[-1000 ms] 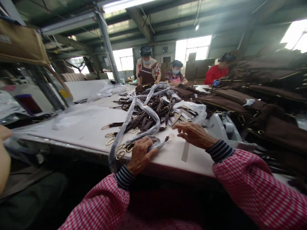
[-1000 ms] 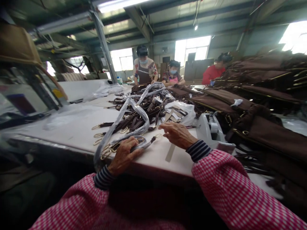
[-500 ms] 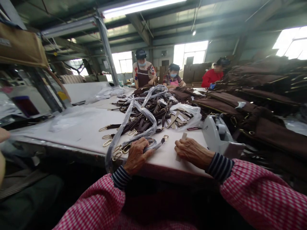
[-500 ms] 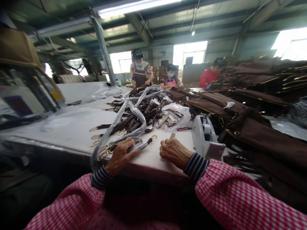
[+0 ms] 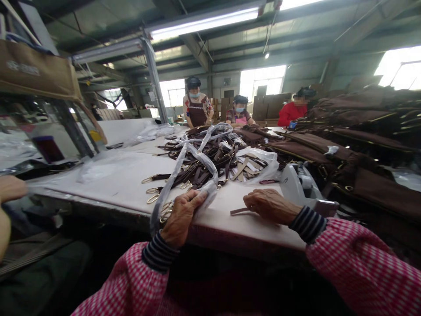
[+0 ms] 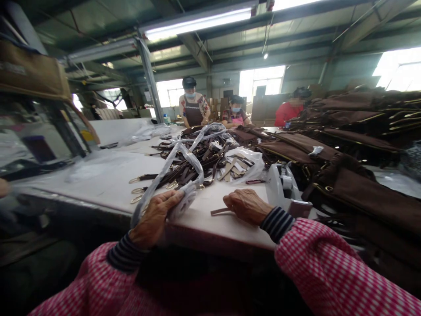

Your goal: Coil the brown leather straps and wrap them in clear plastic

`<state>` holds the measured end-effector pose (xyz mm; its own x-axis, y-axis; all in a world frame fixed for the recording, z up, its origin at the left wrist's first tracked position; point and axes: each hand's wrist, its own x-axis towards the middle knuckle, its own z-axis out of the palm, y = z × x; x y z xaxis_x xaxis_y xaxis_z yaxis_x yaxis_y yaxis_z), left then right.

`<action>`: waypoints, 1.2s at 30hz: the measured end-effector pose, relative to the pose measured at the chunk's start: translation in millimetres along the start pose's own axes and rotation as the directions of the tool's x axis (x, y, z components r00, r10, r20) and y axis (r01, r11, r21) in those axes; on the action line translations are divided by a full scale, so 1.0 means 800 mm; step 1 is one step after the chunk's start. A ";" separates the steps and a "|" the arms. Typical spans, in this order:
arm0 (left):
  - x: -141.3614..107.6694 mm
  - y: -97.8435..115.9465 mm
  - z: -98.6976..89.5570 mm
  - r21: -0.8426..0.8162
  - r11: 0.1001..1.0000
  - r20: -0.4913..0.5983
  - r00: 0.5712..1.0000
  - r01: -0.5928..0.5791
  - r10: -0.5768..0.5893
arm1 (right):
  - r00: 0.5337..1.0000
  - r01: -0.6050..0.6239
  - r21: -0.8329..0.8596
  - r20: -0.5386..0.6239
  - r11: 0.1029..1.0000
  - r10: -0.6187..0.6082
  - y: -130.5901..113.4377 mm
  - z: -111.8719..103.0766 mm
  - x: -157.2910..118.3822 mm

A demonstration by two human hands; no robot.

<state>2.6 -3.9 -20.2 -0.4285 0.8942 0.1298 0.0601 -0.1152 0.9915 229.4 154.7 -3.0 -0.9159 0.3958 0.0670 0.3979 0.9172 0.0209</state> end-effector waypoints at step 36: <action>0.002 0.008 0.029 -0.329 0.924 0.101 0.980 0.197 -0.173 | 0.929 0.023 0.983 -0.090 0.184 0.360 -0.074 0.029 0.038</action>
<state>23.3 6.5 -13.6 -0.3389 0.9398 -0.0446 -0.3257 -0.0727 0.9427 176.6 113.8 -25.6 -0.7023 0.6939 0.1591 -0.0005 0.2230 -0.9748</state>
